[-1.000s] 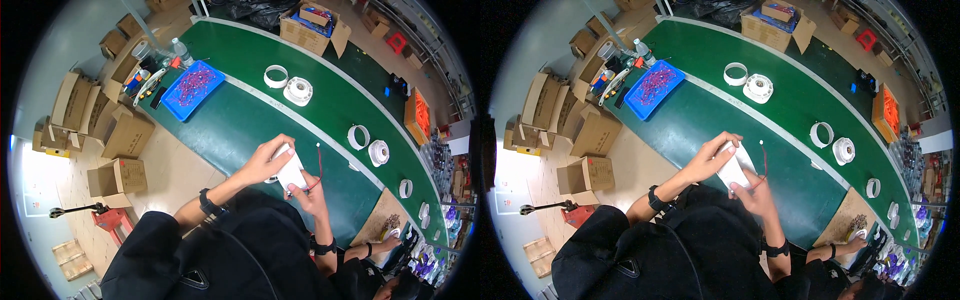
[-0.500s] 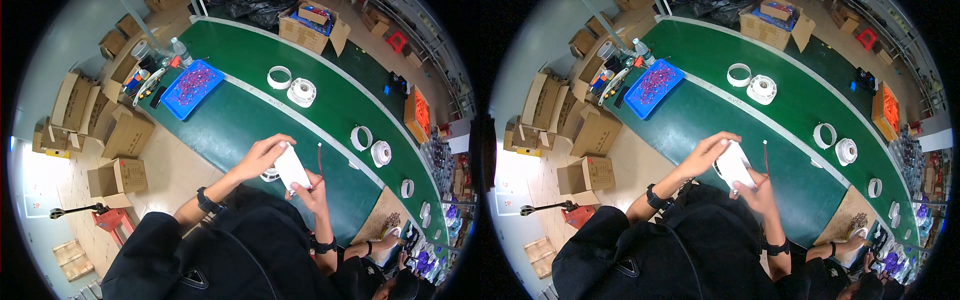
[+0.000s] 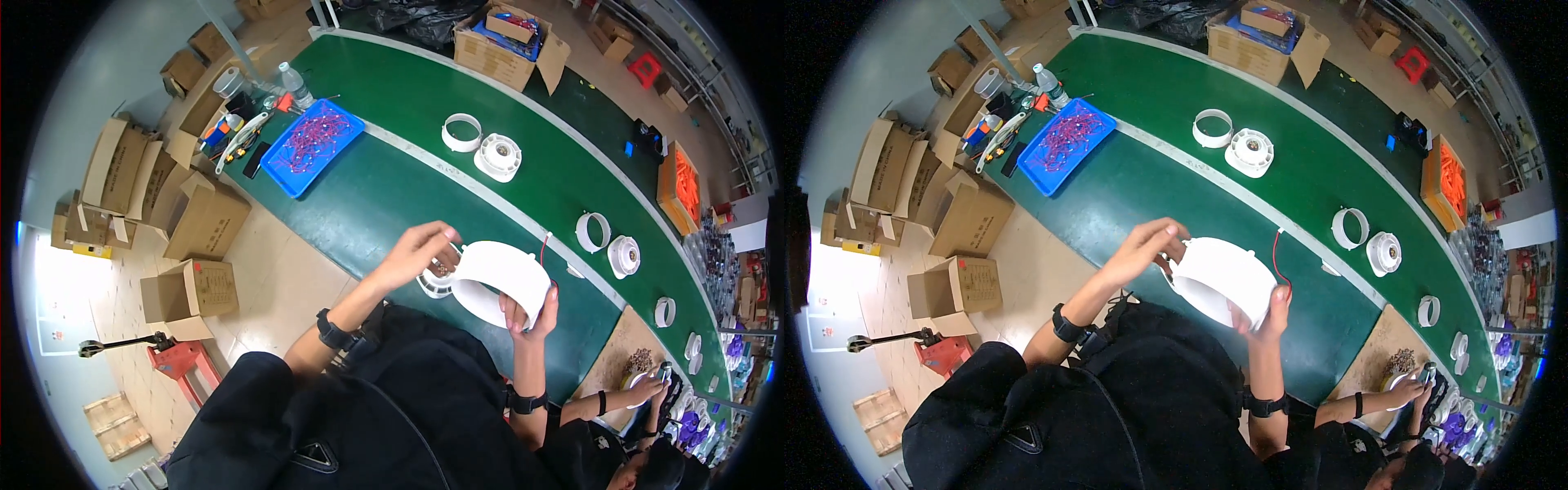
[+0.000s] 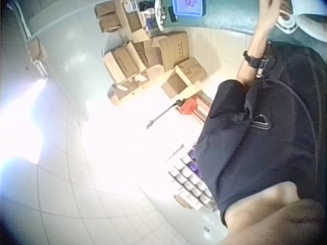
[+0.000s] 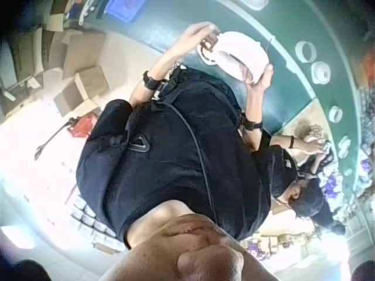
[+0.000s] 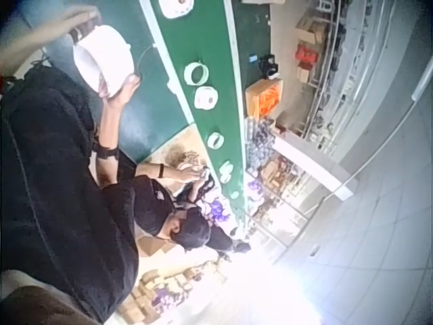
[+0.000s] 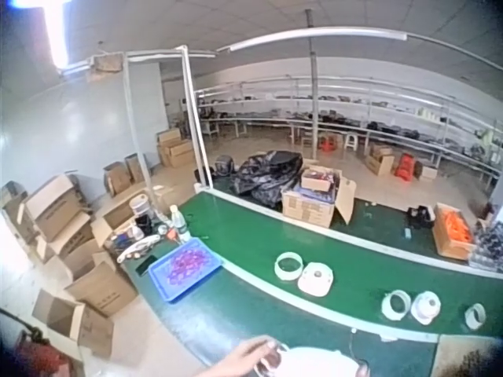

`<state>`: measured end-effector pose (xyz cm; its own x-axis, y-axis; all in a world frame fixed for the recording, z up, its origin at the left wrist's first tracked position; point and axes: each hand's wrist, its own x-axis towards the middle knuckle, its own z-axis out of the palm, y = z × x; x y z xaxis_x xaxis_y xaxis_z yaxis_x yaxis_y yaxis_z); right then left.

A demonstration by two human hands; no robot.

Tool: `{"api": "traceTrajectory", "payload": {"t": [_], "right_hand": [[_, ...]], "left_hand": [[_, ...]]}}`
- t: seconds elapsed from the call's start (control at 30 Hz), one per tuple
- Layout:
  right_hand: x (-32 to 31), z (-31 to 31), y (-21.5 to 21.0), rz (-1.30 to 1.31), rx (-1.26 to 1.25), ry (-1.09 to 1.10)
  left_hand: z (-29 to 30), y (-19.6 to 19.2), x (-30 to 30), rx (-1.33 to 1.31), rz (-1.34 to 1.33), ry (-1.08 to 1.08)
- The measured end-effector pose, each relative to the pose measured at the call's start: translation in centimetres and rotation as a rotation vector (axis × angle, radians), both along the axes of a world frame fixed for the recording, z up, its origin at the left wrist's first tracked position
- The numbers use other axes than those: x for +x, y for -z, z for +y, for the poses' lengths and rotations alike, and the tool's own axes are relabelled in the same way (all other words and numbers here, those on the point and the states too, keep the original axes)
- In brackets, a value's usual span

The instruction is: Assembling and stacking plastic ventilation fan housings on an assembly line.

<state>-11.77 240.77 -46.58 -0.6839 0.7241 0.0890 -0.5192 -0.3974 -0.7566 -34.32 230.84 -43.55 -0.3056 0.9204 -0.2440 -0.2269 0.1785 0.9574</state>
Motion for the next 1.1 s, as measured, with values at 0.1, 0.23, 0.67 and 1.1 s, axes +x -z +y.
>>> {"api": "traceTrajectory", "payload": {"t": [0.1,0.23,0.67,1.1], "right_hand": [[0.3,0.2,0.0,-0.161,0.417,0.065],[-1.4,0.4,-2.3,-0.230,0.857,-0.111],[-3.0,-0.9,-3.7,-0.616,0.448,-0.112],[-2.1,-1.3,-1.7,-0.574,0.490,-0.351]], "left_hand": [[-0.1,-0.8,1.3,0.022,-0.107,0.203],[-0.3,-0.5,2.1,0.156,-0.230,0.241],[0.5,-1.2,2.4,0.393,1.092,-0.069],[-0.5,-2.4,0.2,0.429,0.734,0.261]]}}
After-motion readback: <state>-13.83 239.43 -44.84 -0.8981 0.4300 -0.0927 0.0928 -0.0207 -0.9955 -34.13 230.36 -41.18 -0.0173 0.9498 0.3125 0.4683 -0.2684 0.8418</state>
